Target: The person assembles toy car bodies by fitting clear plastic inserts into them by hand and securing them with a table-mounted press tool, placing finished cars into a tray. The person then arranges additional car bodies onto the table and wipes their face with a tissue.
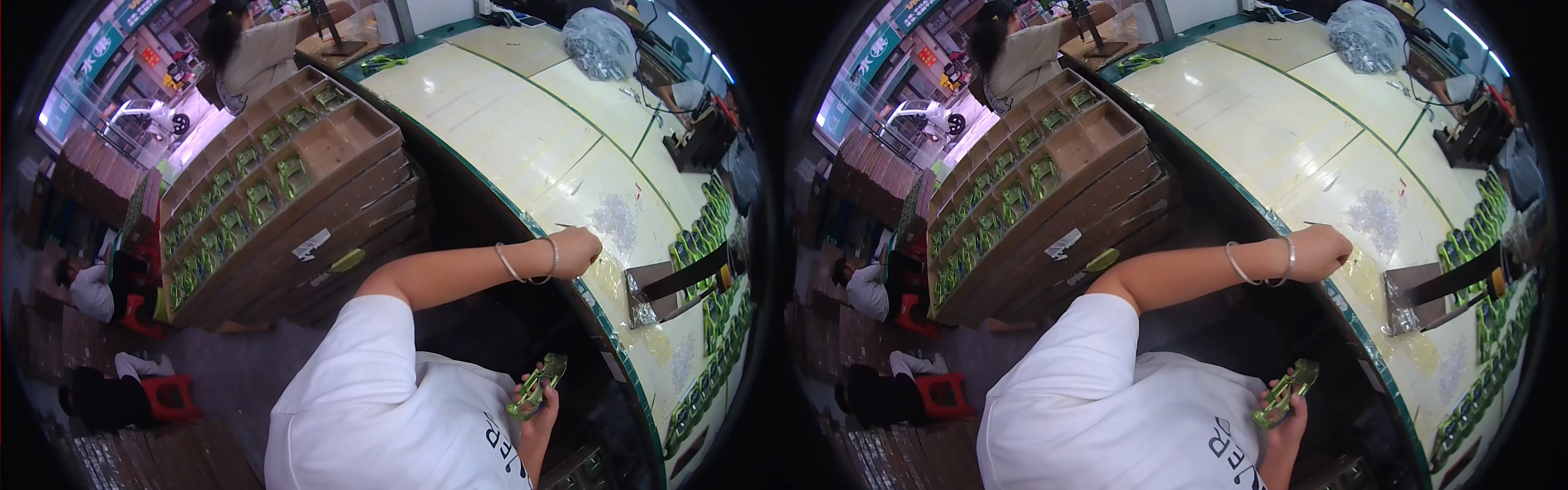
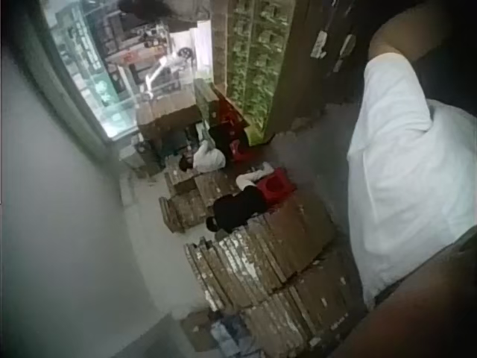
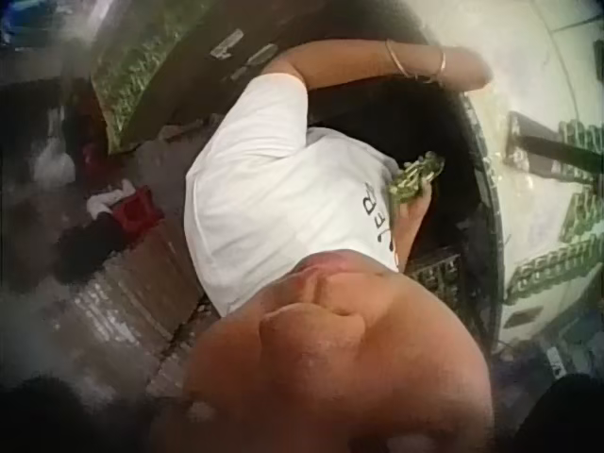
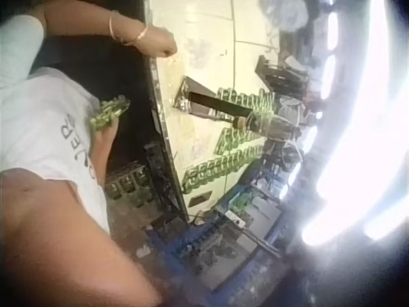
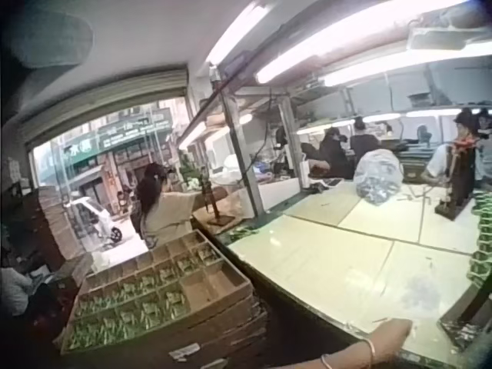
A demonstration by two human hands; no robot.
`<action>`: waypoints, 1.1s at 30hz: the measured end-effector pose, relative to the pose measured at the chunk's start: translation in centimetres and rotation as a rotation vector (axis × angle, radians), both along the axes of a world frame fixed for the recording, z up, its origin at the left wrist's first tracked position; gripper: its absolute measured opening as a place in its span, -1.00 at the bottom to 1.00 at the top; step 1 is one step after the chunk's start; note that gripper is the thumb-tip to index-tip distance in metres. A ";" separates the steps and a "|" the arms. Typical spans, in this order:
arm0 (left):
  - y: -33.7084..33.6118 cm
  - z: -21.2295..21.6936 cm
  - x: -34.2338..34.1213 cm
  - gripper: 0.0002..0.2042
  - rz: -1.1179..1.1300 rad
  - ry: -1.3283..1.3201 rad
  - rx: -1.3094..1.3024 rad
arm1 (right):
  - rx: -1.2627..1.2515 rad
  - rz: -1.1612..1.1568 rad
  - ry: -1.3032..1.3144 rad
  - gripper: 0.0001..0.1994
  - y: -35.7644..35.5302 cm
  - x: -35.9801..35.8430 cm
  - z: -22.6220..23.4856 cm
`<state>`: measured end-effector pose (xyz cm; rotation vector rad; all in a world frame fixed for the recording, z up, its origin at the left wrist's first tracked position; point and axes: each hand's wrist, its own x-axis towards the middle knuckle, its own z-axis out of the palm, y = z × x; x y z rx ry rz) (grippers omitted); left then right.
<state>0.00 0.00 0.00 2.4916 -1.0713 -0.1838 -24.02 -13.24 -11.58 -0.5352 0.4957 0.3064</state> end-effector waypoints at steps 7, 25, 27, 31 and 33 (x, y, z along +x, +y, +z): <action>1.4 0.4 -5.5 -0.93 -0.060 0.818 -0.883 | -0.598 0.042 -0.235 -0.18 0.4 1.9 7.0; 0.9 1.8 -10.0 -0.78 -0.145 0.276 -0.810 | -1.746 -0.071 -0.600 -0.26 -0.8 4.7 11.2; 0.7 1.9 -9.7 -0.79 -0.148 0.274 -0.799 | -1.776 -0.062 -0.592 -0.26 -1.1 4.8 11.3; 1.1 3.1 -9.7 -0.78 -0.142 0.125 -0.699 | -1.790 -0.100 -0.669 -0.28 -1.0 5.0 11.7; 1.5 3.4 -10.3 -0.78 -0.111 0.101 -0.624 | -1.846 -0.110 -0.709 -0.31 -0.9 4.7 11.8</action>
